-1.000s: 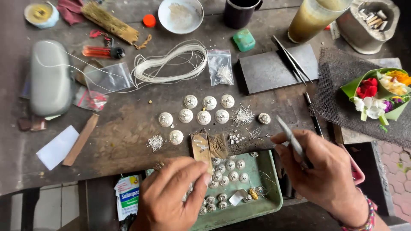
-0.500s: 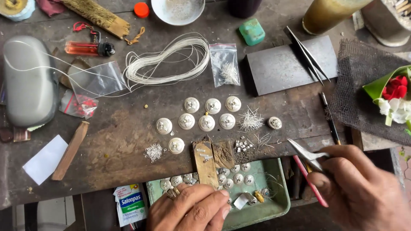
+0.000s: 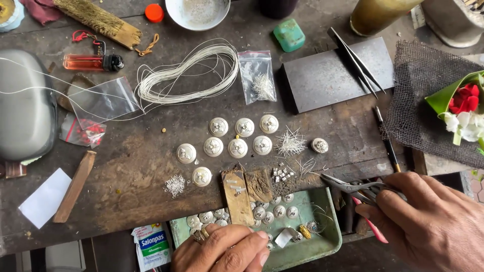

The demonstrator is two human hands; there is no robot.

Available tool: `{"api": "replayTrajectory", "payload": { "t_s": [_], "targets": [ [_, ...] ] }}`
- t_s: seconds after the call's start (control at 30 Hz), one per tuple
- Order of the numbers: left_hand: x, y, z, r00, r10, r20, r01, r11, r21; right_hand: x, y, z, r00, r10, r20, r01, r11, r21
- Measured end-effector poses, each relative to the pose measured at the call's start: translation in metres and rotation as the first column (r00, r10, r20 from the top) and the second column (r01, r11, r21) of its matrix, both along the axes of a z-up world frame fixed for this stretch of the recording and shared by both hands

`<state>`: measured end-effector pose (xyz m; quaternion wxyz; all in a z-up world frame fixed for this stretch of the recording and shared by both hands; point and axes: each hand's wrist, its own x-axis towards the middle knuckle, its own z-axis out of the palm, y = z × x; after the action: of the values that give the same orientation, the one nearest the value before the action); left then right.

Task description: Trimming and bending small metal components for jewelry pieces using pliers at a workbench.

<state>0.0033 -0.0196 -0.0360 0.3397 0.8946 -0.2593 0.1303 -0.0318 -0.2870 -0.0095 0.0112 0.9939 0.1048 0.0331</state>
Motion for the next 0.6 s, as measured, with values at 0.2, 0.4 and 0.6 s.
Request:
{"api": "replayTrajectory", "payload": {
  "t_s": [0.2,0.4,0.6],
  "targets": [
    [0.006,-0.004,0.004,0.997,0.003,0.081,0.002,0.998,-0.057,0.006,0.002,0.003,0.998,0.064,0.011,-0.065,0.996,0.062],
    [0.007,-0.010,0.010,0.996,0.022,0.091,-0.007,0.987,-0.159,0.004,0.008,0.012,0.997,0.052,0.059,-0.060,0.989,0.137],
    [0.004,0.006,0.034,0.843,-0.195,-0.502,-0.131,0.829,-0.543,-0.004,0.028,0.017,1.000,-0.022,0.002,0.020,0.919,0.395]
  ]
}}
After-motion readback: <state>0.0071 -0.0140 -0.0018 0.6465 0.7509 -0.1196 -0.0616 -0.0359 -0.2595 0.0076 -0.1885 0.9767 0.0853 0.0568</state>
